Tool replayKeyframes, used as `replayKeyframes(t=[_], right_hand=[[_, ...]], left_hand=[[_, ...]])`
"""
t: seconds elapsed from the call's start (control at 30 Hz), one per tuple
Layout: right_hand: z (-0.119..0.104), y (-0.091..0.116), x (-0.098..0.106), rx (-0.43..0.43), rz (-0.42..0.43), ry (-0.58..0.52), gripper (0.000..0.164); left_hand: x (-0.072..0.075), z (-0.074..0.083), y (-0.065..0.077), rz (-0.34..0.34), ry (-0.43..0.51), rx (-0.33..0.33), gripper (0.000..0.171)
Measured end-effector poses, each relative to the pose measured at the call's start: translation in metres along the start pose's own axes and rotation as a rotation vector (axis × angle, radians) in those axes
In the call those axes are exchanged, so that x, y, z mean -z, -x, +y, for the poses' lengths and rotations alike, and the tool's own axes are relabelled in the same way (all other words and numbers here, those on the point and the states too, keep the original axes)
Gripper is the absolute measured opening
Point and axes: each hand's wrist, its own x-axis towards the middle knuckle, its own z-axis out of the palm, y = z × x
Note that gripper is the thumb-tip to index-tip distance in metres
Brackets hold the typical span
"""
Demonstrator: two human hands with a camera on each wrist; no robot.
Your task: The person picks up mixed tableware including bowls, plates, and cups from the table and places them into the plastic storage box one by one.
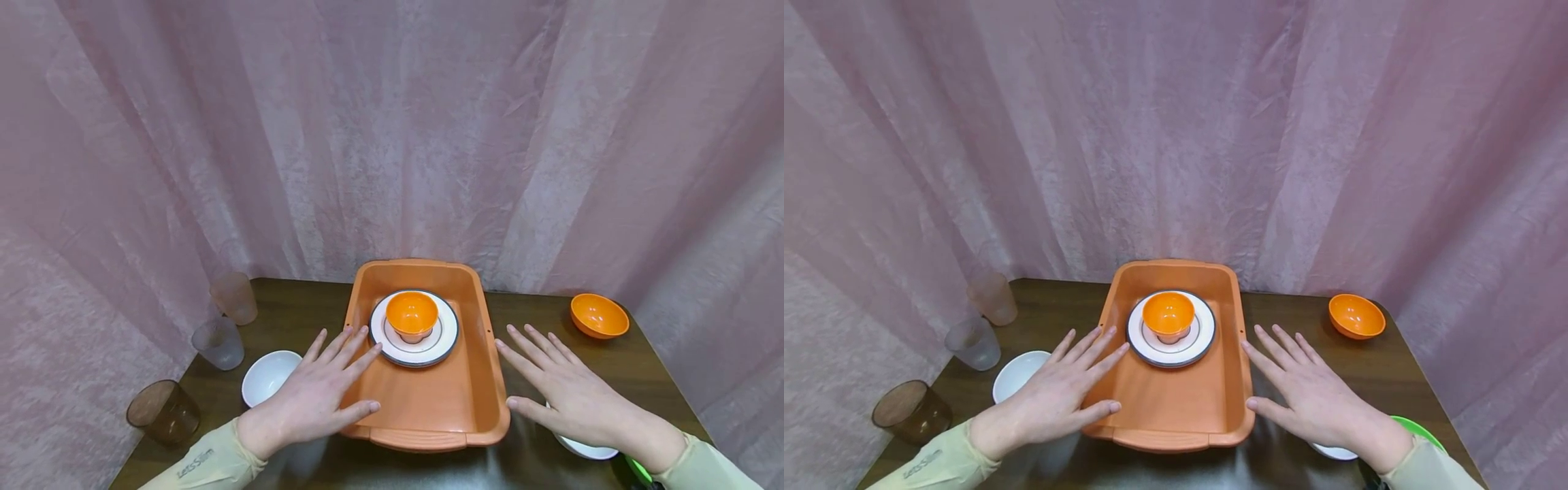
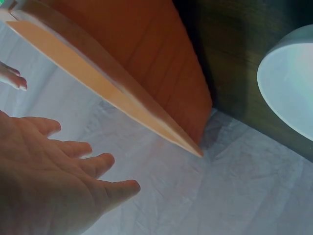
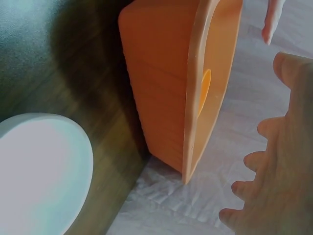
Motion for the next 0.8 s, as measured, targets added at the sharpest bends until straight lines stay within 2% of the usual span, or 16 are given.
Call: replayKeyframes(t=[0.2, 0.4, 0.53, 0.8], right_hand=[[0.007, 0.0, 0.002, -0.061, -0.045, -0.032, 0.077], [0.018, 0.0, 0.004, -0.134, -0.093, -0.081, 0.075], [0.028, -0.002, 0.006, -0.176, -0.11, -0.11, 0.075], [0.062, -0.001, 0.011, -0.301, -0.176, -0.142, 0.079]], left_hand=[[-0.002, 0.005, 0.0, -0.008, 0.001, -0.036, 0.083], [-0.001, 0.016, -0.006, -0.039, 0.02, -0.088, 0.082], [0.003, 0.028, -0.016, -0.069, 0.02, -0.143, 0.082], [0.011, 0.058, -0.048, -0.054, -0.027, -0.298, 0.082]])
